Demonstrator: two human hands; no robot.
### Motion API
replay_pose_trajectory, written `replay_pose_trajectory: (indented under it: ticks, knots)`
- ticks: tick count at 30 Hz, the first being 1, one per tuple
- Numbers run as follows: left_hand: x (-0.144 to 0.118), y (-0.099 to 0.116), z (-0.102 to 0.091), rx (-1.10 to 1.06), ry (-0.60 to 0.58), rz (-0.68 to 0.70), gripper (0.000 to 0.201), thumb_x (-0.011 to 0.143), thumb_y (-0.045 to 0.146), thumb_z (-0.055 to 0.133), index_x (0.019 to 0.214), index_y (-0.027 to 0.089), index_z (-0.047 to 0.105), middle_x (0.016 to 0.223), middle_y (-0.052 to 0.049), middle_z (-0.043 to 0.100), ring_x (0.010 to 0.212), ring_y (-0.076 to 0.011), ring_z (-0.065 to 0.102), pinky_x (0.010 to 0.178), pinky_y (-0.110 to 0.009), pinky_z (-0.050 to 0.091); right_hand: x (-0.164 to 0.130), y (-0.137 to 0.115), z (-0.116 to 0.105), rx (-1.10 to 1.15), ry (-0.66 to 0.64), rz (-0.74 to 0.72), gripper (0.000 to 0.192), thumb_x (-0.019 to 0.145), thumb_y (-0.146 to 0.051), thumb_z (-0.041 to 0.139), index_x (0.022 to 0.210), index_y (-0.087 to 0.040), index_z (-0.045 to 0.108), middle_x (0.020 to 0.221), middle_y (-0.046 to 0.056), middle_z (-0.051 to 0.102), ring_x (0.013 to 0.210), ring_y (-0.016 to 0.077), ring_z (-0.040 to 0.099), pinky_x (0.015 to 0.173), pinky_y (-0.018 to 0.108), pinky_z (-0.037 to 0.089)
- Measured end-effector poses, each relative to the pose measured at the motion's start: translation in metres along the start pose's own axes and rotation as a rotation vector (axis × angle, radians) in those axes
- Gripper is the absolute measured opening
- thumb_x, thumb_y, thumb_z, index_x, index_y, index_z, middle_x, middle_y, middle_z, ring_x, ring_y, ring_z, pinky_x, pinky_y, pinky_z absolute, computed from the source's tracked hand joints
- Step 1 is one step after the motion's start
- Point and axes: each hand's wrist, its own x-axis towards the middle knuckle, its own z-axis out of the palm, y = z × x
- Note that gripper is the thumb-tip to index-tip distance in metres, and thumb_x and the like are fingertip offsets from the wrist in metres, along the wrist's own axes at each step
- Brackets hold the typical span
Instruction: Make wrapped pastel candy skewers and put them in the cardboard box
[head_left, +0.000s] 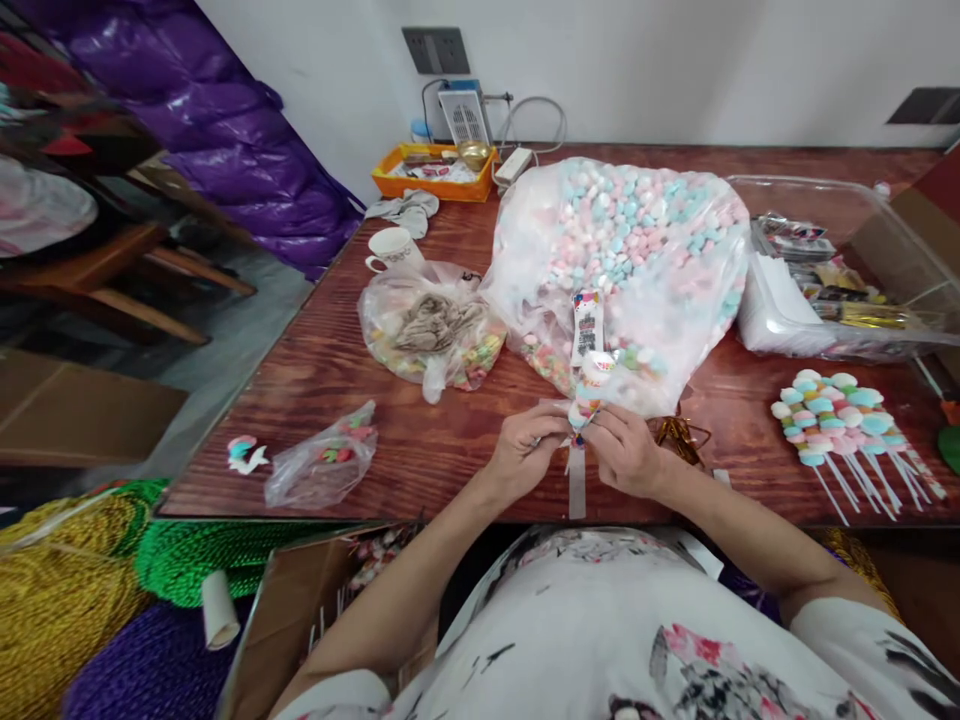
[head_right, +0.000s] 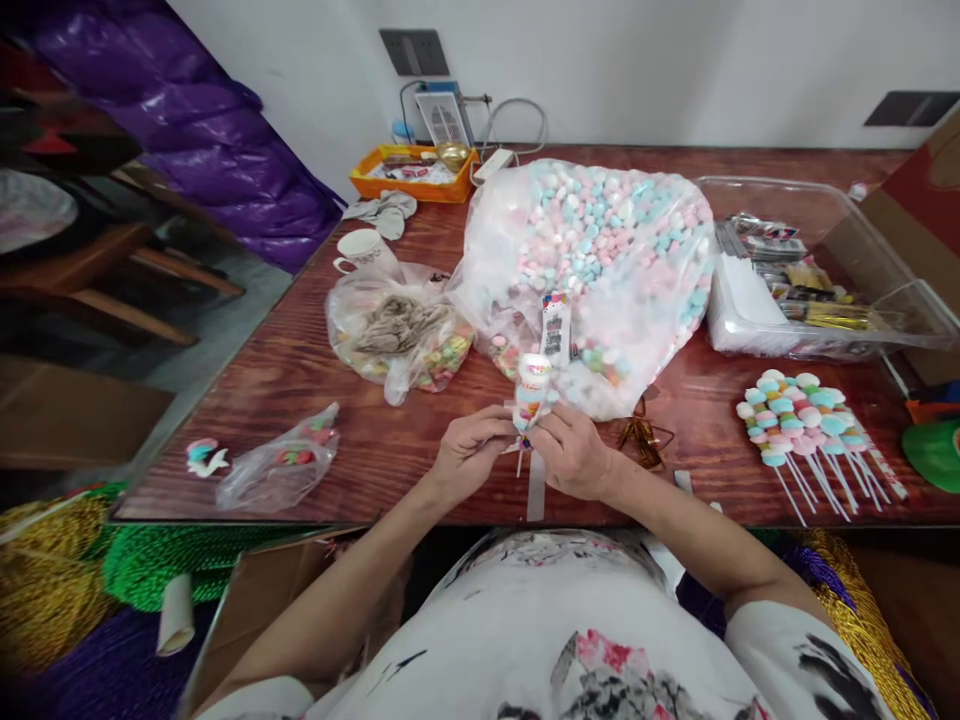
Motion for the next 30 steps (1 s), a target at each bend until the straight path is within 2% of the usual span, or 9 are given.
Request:
replay_pose_trajectory:
  ticks: [5,10,12,16,19,21,24,27,30]
  knots:
    - [-0.009,0.009,-0.016,-0.263,-0.076,-0.324,0.017,0.084,0.03,0.068,0.087,0.017,0.077,0.094,-0.007,0.069,0.087,-0.0165,0.062,0.08,-0.028,0.051,0.008,0.011,-0.002,-0.14,-0.022,-0.213,0.019,0.086,-0.005,0.045,0.086,-0.017,0.059,0.071,0.006,0.058,0.067,0.018,0.048,0.059,0.032,0.037]
    - [-0.02,0.009,-0.023,-0.709,-0.179,-0.672,0.067,0.084,0.073,0.049,0.093,0.01,0.071,0.061,-0.003,0.062,0.045,-0.0104,0.051,0.045,-0.023,0.044,0.019,0.017,-0.001,-0.159,-0.021,-0.391,0.018,0.09,-0.013,0.051,0.075,-0.02,0.056,0.065,0.001,0.053,0.062,0.0152,0.041,0.057,0.032,0.028]
    - [-0.022,0.011,-0.021,-0.81,-0.11,-0.714,0.063,0.079,0.072,0.057,0.091,0.011,0.068,0.063,-0.005,0.065,0.048,-0.0134,0.058,0.048,-0.026,0.049,0.025,0.02,0.003,-0.147,-0.082,-0.425,0.02,0.093,-0.016,0.049,0.075,-0.02,0.055,0.067,0.002,0.054,0.062,0.0152,0.041,0.057,0.032,0.027]
    - [-0.024,0.013,-0.008,-0.79,0.066,-0.674,0.034,0.067,0.036,0.084,0.078,0.015,0.06,0.069,-0.001,0.068,0.064,-0.0169,0.068,0.063,-0.029,0.056,0.036,0.024,0.015,-0.098,-0.187,-0.336,0.02,0.094,-0.019,0.047,0.076,-0.02,0.055,0.067,0.002,0.056,0.064,0.016,0.043,0.058,0.033,0.029]
    - [-0.026,0.005,0.001,-0.522,0.236,-0.454,0.031,0.068,0.024,0.083,0.089,0.016,0.061,0.078,0.001,0.069,0.07,-0.0135,0.068,0.07,-0.027,0.056,0.038,0.021,0.025,0.057,-0.186,-0.11,0.02,0.09,-0.017,0.045,0.073,-0.019,0.055,0.067,0.004,0.057,0.064,0.0165,0.046,0.06,0.033,0.033]
    - [-0.029,-0.003,0.002,-0.227,0.294,-0.288,0.043,0.07,0.021,0.08,0.108,0.019,0.06,0.09,-0.001,0.071,0.081,-0.0145,0.068,0.078,-0.027,0.055,0.036,0.016,0.03,0.273,-0.192,0.151,0.018,0.087,-0.015,0.045,0.074,-0.018,0.057,0.068,0.003,0.059,0.065,0.0157,0.049,0.062,0.031,0.036]
    - [-0.034,-0.014,-0.008,0.187,0.227,-0.142,0.048,0.078,0.018,0.072,0.123,0.018,0.057,0.098,-0.005,0.072,0.088,-0.0157,0.068,0.081,-0.028,0.053,0.03,0.005,0.039,0.777,-0.2,0.687,0.011,0.081,-0.02,0.055,0.071,-0.018,0.059,0.064,0.0,0.058,0.06,0.0128,0.05,0.06,0.027,0.037]
    - [-0.044,-0.02,-0.018,0.431,0.135,0.005,0.026,0.085,0.012,0.057,0.109,0.017,0.067,0.093,-0.007,0.071,0.084,-0.0157,0.067,0.077,-0.027,0.054,0.023,-0.012,0.048,1.329,-0.19,1.213,0.013,0.067,-0.025,0.068,0.065,-0.017,0.058,0.055,-0.003,0.054,0.047,0.0078,0.038,0.047,0.023,0.027]
    - [-0.062,-0.017,-0.014,0.542,0.112,0.104,0.029,0.086,0.009,0.05,0.107,0.016,0.068,0.099,-0.01,0.07,0.091,-0.0173,0.066,0.081,-0.03,0.055,0.014,-0.033,0.05,1.653,-0.137,1.518,0.02,0.056,-0.019,0.074,0.062,-0.017,0.055,0.048,-0.007,0.046,0.042,0.0038,0.024,0.042,0.02,0.015]
